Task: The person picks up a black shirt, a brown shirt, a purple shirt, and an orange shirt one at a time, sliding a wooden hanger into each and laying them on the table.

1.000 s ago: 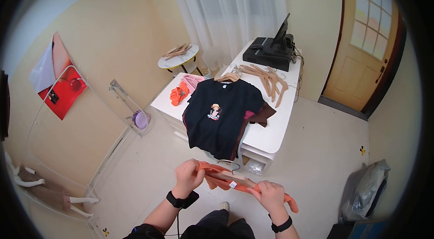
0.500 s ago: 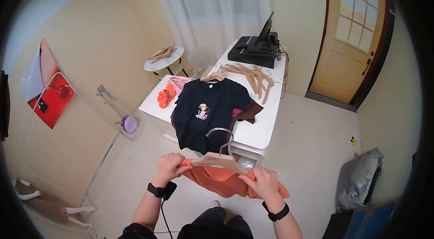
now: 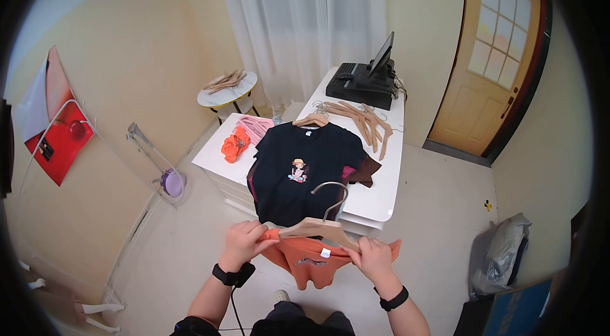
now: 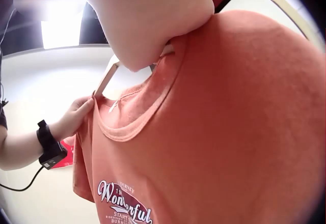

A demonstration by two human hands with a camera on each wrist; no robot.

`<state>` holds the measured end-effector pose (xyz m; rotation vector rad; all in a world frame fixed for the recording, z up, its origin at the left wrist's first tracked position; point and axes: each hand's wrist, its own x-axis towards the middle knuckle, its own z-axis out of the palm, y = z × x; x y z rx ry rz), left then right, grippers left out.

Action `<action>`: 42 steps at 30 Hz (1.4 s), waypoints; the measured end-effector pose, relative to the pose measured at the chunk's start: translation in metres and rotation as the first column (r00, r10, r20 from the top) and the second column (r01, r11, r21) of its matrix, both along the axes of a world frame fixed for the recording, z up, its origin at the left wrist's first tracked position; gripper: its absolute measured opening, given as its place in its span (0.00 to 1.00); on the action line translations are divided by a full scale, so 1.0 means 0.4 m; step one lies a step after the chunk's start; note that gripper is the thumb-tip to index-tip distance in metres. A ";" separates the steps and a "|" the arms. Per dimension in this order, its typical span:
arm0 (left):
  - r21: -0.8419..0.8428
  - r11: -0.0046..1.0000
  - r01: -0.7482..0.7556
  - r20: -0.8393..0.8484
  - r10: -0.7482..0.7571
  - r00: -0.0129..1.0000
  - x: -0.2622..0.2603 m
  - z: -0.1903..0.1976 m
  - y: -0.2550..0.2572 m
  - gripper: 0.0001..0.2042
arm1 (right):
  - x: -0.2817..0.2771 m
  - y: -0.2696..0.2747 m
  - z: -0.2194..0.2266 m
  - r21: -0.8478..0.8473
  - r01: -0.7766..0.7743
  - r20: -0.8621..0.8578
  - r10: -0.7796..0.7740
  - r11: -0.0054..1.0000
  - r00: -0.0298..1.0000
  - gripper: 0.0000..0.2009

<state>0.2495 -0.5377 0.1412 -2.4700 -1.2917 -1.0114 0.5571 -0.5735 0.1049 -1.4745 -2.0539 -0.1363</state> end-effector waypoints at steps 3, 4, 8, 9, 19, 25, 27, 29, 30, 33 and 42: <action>0.003 1.000 0.007 -0.032 -0.007 0.999 -0.110 -0.005 0.035 0.15 | -0.112 0.038 -0.030 0.019 0.049 -0.028 -0.048 0.999 0.998 0.20; 0.013 1.000 0.009 -0.021 -0.008 1.000 -0.154 -0.006 0.047 0.15 | -0.146 0.054 -0.024 0.021 0.036 -0.038 -0.036 0.999 0.999 0.21; -0.019 0.998 0.060 -0.068 -0.061 0.996 -0.289 -0.007 0.089 0.14 | -0.294 0.104 -0.026 0.108 0.025 -0.033 -0.021 0.994 0.999 0.21; -0.035 0.997 0.072 -0.078 -0.075 0.994 -0.306 -0.007 0.099 0.14 | -0.337 0.116 -0.027 0.079 0.023 -0.073 -0.017 0.997 0.997 0.21; -0.210 0.969 0.131 -0.046 -0.144 0.989 -0.478 -0.094 0.213 0.18 | -0.426 0.161 0.010 -0.115 0.110 0.004 -0.110 0.987 0.994 0.20; -0.018 0.999 0.052 0.009 -0.051 0.999 -0.492 -0.191 0.288 0.16 | -0.366 0.235 -0.002 -0.323 -0.115 -0.228 0.040 0.939 0.973 0.16; -0.005 1.000 0.008 0.024 -0.007 1.000 -0.474 -0.187 0.348 0.17 | -0.350 0.296 -0.003 -0.175 -0.121 -0.185 0.088 0.977 0.979 0.13; 0.022 0.997 -0.068 0.039 0.067 0.997 -0.445 -0.147 0.440 0.18 | -0.337 0.384 0.053 -0.106 -0.040 -0.195 0.018 0.994 0.981 0.12; -0.024 0.997 -0.079 0.072 0.080 0.994 -0.428 -0.116 0.496 0.18 | -0.329 0.439 0.085 -0.040 0.046 -0.209 -0.054 0.998 0.977 0.11; -0.008 0.995 -0.102 0.155 0.102 0.983 -0.341 -0.005 0.696 0.15 | -0.298 0.657 0.157 0.155 0.116 -0.182 -0.087 0.981 0.979 0.12; -0.210 0.956 -0.204 -0.122 0.182 0.976 -0.177 -0.291 1.270 0.14 | -0.140 1.301 -0.185 -0.040 0.116 -0.184 -0.121 0.993 0.975 0.14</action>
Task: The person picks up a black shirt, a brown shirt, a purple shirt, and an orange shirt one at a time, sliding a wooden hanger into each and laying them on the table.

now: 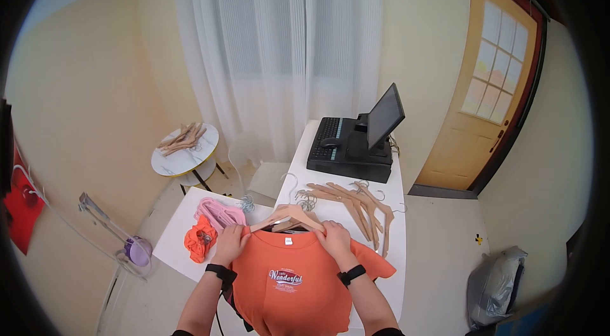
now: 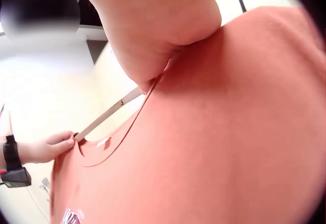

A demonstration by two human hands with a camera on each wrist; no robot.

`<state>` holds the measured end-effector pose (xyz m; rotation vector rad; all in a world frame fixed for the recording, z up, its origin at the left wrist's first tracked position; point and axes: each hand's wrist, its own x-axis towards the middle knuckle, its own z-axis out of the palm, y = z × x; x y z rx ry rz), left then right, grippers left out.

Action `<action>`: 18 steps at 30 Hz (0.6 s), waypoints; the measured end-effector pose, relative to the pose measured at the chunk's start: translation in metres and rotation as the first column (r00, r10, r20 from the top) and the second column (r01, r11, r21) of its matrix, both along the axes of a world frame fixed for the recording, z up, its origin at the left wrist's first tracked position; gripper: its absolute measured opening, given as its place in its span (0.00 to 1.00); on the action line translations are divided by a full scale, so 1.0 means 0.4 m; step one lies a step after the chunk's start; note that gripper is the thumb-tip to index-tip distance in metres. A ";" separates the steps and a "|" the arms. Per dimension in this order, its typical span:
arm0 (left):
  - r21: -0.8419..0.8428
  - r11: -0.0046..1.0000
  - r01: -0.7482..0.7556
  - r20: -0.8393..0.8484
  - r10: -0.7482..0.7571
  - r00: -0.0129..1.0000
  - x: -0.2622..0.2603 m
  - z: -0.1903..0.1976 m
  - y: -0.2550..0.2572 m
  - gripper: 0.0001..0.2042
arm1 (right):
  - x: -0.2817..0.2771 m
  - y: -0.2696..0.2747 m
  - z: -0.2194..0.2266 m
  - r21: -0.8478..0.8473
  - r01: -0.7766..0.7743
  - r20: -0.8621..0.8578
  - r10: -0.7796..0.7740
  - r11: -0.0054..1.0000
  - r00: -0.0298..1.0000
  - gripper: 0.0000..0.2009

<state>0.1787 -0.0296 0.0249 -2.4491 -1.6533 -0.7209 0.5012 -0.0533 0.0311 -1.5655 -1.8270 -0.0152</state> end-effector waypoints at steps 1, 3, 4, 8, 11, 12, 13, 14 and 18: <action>-0.076 0.997 -0.025 -0.035 0.022 0.999 0.020 -0.037 0.034 0.14 | 0.014 0.032 -0.050 -0.094 0.030 0.023 -0.028 0.995 0.999 0.15; -0.112 0.993 -0.043 -0.064 0.036 0.997 0.057 -0.105 0.089 0.14 | 0.038 0.075 -0.144 -0.203 0.055 0.047 -0.046 0.978 0.998 0.15; -0.142 0.988 -0.054 -0.084 0.043 0.996 0.072 -0.134 0.105 0.14 | 0.047 0.086 -0.181 -0.203 0.070 0.080 -0.054 0.977 0.995 0.15; -0.150 0.984 -0.099 -0.098 0.085 0.992 0.098 -0.219 0.122 0.16 | 0.056 0.098 -0.254 -0.253 0.146 0.178 -0.103 0.956 0.979 0.16; -0.108 0.987 -0.118 0.008 0.120 0.993 0.102 -0.202 0.105 0.20 | 0.036 0.082 -0.214 -0.075 0.187 0.235 -0.165 0.979 0.958 0.19; -0.118 0.980 -0.162 0.003 0.163 0.987 0.100 -0.177 0.091 0.20 | 0.031 0.072 -0.201 -0.029 0.141 0.206 -0.132 0.990 0.970 0.20; -0.042 0.990 -0.133 0.058 0.135 0.989 0.097 -0.145 0.075 0.21 | 0.027 0.060 -0.187 0.019 0.092 0.176 -0.094 0.996 0.980 0.21; 0.038 0.993 -0.110 0.107 0.106 0.989 0.086 -0.124 0.052 0.21 | 0.020 0.037 -0.173 0.024 0.037 0.143 -0.040 0.999 0.989 0.20; 0.037 0.984 -0.173 0.253 0.158 0.954 -0.008 -0.115 -0.073 0.19 | -0.015 -0.121 -0.170 -0.004 -0.160 0.017 0.160 0.987 0.987 0.14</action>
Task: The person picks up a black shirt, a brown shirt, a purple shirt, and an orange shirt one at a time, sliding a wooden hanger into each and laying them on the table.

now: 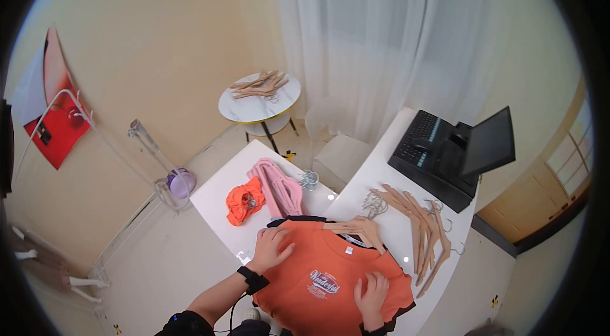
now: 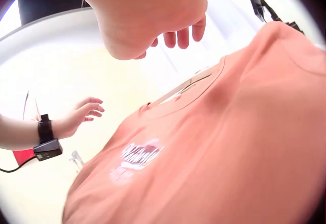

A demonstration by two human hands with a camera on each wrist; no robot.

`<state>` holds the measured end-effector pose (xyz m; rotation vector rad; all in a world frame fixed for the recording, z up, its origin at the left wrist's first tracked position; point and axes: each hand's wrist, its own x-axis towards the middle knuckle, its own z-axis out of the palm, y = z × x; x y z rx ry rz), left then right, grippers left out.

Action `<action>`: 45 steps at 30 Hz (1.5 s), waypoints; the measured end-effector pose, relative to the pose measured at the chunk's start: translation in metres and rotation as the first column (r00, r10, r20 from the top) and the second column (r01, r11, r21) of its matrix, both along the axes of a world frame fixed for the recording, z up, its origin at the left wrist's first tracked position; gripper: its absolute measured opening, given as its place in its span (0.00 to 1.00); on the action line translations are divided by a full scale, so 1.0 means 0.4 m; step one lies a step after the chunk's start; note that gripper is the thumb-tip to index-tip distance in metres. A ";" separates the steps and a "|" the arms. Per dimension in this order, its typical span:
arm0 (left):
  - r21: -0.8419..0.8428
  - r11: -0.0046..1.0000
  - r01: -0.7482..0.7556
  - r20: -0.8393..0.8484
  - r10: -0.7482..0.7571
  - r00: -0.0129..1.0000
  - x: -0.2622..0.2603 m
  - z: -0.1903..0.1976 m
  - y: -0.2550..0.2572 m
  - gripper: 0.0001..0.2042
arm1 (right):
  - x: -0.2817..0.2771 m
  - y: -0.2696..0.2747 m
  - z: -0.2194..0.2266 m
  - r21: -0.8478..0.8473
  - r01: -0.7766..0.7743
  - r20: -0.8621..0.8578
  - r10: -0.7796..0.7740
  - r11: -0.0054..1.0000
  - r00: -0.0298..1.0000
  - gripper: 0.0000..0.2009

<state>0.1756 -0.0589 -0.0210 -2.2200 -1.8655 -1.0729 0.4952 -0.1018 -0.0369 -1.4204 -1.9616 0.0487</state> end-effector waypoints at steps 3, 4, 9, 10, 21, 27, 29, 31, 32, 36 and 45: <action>-0.173 0.979 -0.104 0.002 0.106 0.994 -0.104 -0.015 -0.078 0.12 | -0.052 -0.130 -0.020 -0.010 -0.128 -0.102 0.127 0.992 0.987 0.10; -0.170 0.978 -0.124 0.002 0.126 0.992 -0.145 -0.024 -0.082 0.12 | -0.083 -0.183 0.011 -0.134 -0.112 -0.119 0.096 0.985 0.988 0.11; -0.446 0.728 -0.521 -0.022 0.572 0.820 -0.348 -0.176 0.024 0.12 | -0.184 -0.319 0.031 -0.359 -0.109 -0.126 0.067 0.927 0.990 0.11; -0.447 0.741 -0.502 -0.015 0.554 0.832 -0.380 -0.207 0.059 0.12 | -0.204 -0.333 0.031 -0.407 -0.103 -0.119 0.059 0.908 0.991 0.11; -0.405 0.780 -0.478 -0.120 0.473 0.873 -0.562 -0.373 0.283 0.12 | -0.377 -0.423 -0.054 -0.324 0.277 0.027 -0.283 0.905 0.959 0.06; -0.184 0.982 0.050 0.707 0.097 0.701 -0.702 -0.118 0.249 0.06 | -0.515 -0.321 0.023 -0.476 0.229 -0.072 -0.297 0.849 0.952 0.09; -0.172 0.966 0.191 0.755 0.005 0.656 -0.708 0.090 0.200 0.06 | -0.585 -0.244 0.086 -0.391 0.099 -0.242 -0.206 0.915 0.948 0.08; -0.045 0.905 0.424 0.784 -0.232 0.576 -0.723 0.242 0.160 0.05 | -0.674 -0.173 0.144 -0.354 0.026 -0.329 -0.151 0.935 0.932 0.08; -0.042 0.899 0.436 0.782 -0.243 0.575 -0.727 0.298 0.140 0.05 | -0.718 -0.142 0.166 -0.345 -0.007 -0.369 -0.129 0.938 0.921 0.08; 0.084 0.736 0.672 0.761 -0.483 0.433 -0.708 0.471 0.059 0.10 | -0.883 -0.018 0.283 -0.155 -0.171 -0.285 0.121 0.973 0.951 0.24; 0.263 0.491 0.830 0.609 -0.752 0.252 -0.685 0.553 -0.052 0.21 | -0.978 0.051 0.397 -0.476 -0.635 -0.580 0.325 0.608 0.747 0.18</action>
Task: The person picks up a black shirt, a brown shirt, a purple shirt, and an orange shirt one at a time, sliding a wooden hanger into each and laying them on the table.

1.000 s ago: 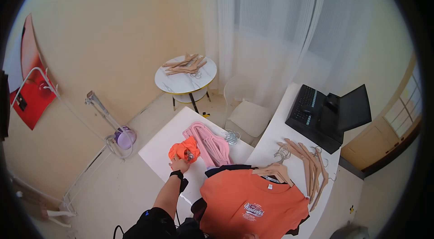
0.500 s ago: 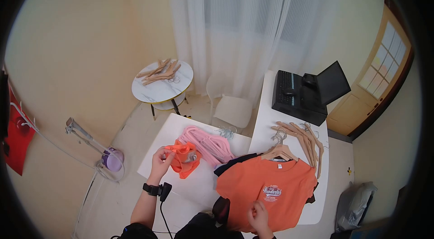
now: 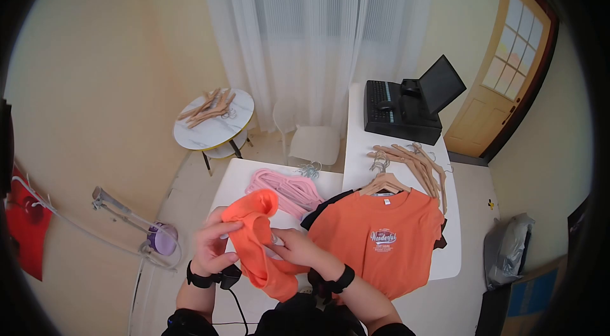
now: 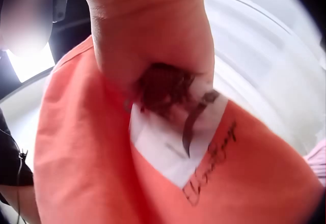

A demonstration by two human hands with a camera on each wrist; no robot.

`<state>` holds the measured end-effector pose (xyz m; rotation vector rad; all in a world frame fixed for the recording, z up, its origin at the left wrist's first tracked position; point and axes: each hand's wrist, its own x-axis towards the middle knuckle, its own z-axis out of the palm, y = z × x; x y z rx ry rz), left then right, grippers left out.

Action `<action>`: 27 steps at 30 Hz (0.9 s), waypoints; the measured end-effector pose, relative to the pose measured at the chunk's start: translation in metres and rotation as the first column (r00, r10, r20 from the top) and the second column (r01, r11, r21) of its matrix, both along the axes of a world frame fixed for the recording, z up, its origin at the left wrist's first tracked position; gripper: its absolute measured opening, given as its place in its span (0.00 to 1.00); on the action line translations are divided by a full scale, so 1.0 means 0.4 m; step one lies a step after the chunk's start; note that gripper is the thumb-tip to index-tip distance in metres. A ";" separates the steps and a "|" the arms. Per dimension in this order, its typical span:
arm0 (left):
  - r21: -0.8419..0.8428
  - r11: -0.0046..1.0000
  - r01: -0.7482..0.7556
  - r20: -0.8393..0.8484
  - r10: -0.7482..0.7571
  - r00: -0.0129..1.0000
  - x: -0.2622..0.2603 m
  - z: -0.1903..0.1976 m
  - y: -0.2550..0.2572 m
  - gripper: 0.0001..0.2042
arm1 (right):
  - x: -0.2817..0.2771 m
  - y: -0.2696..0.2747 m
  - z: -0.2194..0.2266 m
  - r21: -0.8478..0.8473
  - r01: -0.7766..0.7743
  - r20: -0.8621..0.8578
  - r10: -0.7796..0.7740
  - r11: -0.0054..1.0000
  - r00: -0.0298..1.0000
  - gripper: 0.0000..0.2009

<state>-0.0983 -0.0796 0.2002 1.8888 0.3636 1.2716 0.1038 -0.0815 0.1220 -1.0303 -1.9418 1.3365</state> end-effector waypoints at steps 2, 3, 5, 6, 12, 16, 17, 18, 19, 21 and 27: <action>0.081 0.997 0.008 -0.110 0.001 0.994 -0.003 -0.032 -0.008 0.34 | -0.008 -0.047 -0.036 0.083 0.085 -0.124 -0.075 0.993 0.989 0.17; 0.084 0.996 0.002 -0.110 0.007 0.994 0.006 -0.048 -0.029 0.34 | -0.007 -0.065 -0.048 0.153 0.182 -0.249 -0.140 0.971 0.958 0.17; -0.086 0.967 -0.240 -0.032 0.238 0.971 0.034 -0.088 -0.092 0.44 | 0.001 -0.120 -0.001 0.034 0.183 -0.268 -0.167 0.982 0.949 0.16; -0.170 0.944 -0.283 -0.147 0.259 0.955 0.034 -0.127 -0.125 0.51 | 0.002 -0.148 -0.010 -0.021 0.240 -0.351 -0.232 0.971 0.907 0.16; -0.399 0.842 -0.364 -0.488 0.141 0.862 0.085 -0.254 -0.315 0.30 | 0.020 -0.325 -0.054 -0.027 0.390 -0.519 -0.346 0.921 0.782 0.15; -0.018 0.665 -0.747 -0.613 0.583 0.534 0.095 -0.244 -0.412 0.20 | 0.051 -0.459 -0.067 -0.023 0.598 -0.603 -0.488 0.801 0.631 0.16; -0.089 0.582 -0.808 -0.634 0.593 0.497 0.077 -0.261 -0.429 0.18 | 0.077 -0.489 -0.087 -0.030 0.581 -0.596 -0.481 0.814 0.643 0.16; -0.154 0.489 -0.858 -0.656 0.599 0.459 0.060 -0.276 -0.448 0.17 | 0.117 -0.514 -0.129 0.021 0.530 -0.488 -0.454 0.848 0.745 0.17; -0.157 0.471 -0.868 -0.661 0.603 0.447 0.052 -0.281 -0.468 0.17 | 0.166 -0.536 -0.183 0.067 0.471 -0.370 -0.417 0.879 0.830 0.17; -0.250 0.423 -0.871 -0.534 0.690 0.488 0.037 -0.276 -0.512 0.11 | 0.255 -0.591 -0.296 0.131 0.338 -0.116 -0.324 0.932 0.939 0.19; -0.616 0.602 -0.508 -0.029 0.627 0.779 0.121 -0.172 -0.666 0.03 | 0.349 -0.810 -0.358 0.168 0.236 0.127 -0.258 0.957 0.958 0.22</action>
